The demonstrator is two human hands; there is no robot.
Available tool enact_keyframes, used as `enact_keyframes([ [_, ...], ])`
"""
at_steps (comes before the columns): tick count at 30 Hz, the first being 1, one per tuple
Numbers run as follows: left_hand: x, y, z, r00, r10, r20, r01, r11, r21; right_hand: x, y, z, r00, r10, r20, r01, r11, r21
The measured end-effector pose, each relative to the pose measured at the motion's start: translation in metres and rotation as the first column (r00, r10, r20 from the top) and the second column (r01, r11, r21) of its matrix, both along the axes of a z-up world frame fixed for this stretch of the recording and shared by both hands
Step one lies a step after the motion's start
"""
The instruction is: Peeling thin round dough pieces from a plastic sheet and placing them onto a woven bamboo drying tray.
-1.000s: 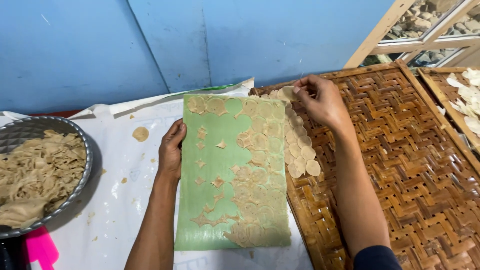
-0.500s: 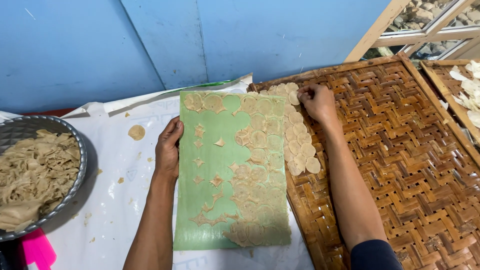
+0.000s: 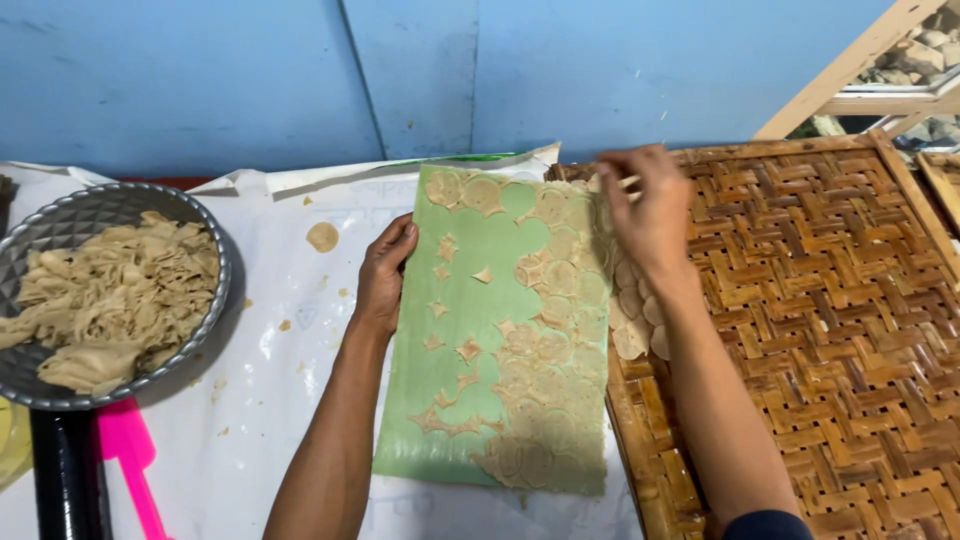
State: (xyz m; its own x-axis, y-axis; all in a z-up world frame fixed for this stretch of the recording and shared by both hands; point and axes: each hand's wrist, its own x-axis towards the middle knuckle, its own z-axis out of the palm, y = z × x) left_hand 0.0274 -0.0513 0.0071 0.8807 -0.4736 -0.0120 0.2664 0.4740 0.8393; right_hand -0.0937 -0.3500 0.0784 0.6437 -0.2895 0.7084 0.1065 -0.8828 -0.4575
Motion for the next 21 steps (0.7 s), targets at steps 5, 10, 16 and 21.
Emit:
enact_keyframes([
  [5, 0.004, 0.002, -0.008, 1.000, -0.006, 0.011, 0.006, 1.000, 0.002, 0.015, 0.075, -0.011, 0.986, 0.139, -0.095, -0.151, 0.981, -0.124],
  [10, 0.004, 0.002, -0.008, 0.999, -0.019, 0.032, 0.019, 1.000, -0.002, 0.006, 0.110, -0.001, 0.976, 0.083, -0.203, -0.130, 0.964, -0.233],
  [16, 0.000, 0.004, -0.003, 0.998, -0.031, 0.054, 0.031, 1.000, 0.000, 0.017, 0.114, -0.005, 0.991, -0.016, -0.134, -0.042, 0.906, -0.420],
  [21, -0.001, 0.006, -0.001, 0.998, -0.034, 0.060, 0.033, 0.999, 0.021, 0.041, 0.105, -0.016, 0.997, 0.052, -0.056, -0.047, 0.996, 0.081],
])
